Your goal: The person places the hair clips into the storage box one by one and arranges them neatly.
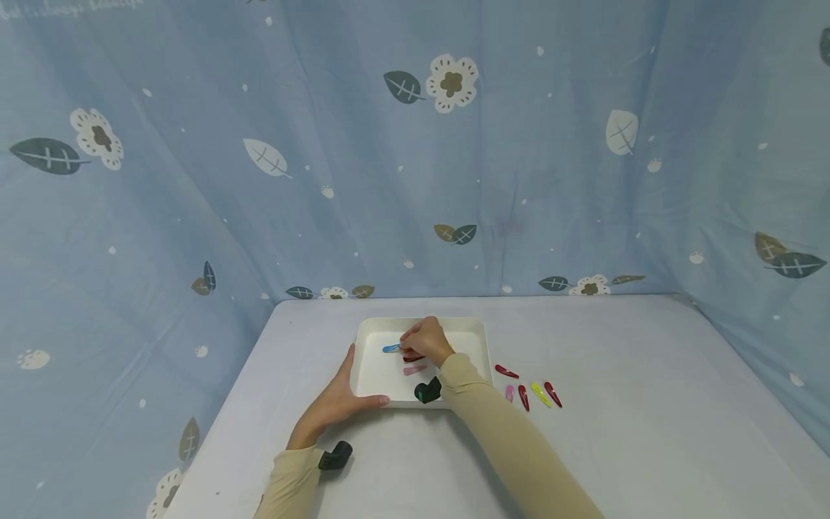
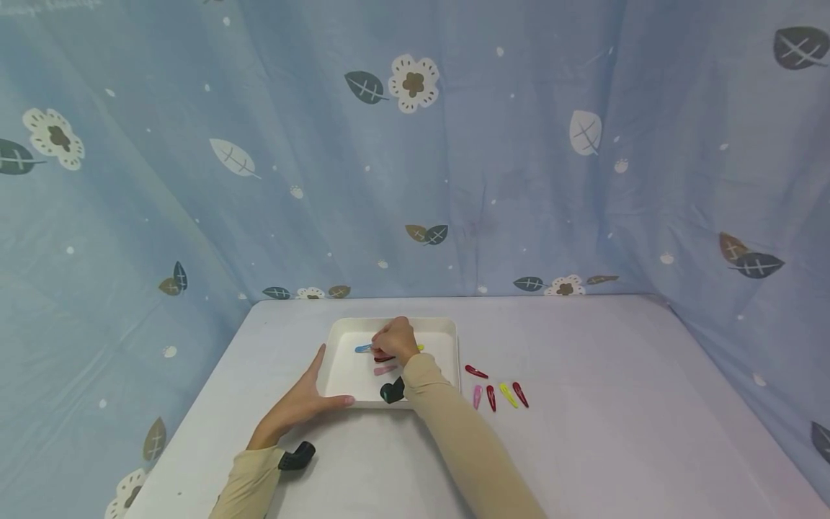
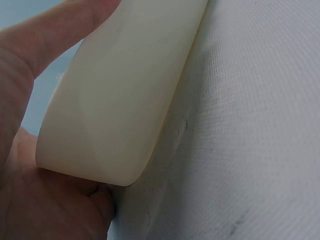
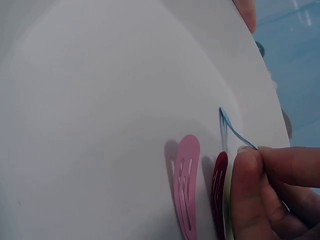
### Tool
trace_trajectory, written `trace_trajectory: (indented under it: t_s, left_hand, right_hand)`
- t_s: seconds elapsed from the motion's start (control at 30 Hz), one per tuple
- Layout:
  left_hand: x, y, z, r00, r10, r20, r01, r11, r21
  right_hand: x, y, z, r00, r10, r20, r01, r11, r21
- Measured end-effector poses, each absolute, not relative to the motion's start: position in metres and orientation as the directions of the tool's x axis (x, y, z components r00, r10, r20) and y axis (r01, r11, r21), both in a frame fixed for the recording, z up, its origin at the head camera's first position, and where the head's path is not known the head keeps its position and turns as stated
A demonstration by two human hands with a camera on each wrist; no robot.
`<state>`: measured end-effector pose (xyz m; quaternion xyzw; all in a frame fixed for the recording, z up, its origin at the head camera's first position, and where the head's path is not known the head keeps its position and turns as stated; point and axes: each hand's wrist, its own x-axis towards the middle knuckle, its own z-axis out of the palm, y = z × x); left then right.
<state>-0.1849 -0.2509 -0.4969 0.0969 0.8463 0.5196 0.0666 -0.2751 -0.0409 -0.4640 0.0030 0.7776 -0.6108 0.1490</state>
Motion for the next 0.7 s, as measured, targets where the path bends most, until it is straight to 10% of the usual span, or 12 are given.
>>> trace_trajectory:
  t_s: [0.7]
  left_hand:
    - [-0.1853, -0.2505, -0.4979, -0.975, 0.222, -0.029, 0.072, 0.432, 0.899]
  right_hand:
    - [-0.275, -0.034, -0.4563, -0.968, -0.171, -0.183, 0.126, 0.296, -0.947]
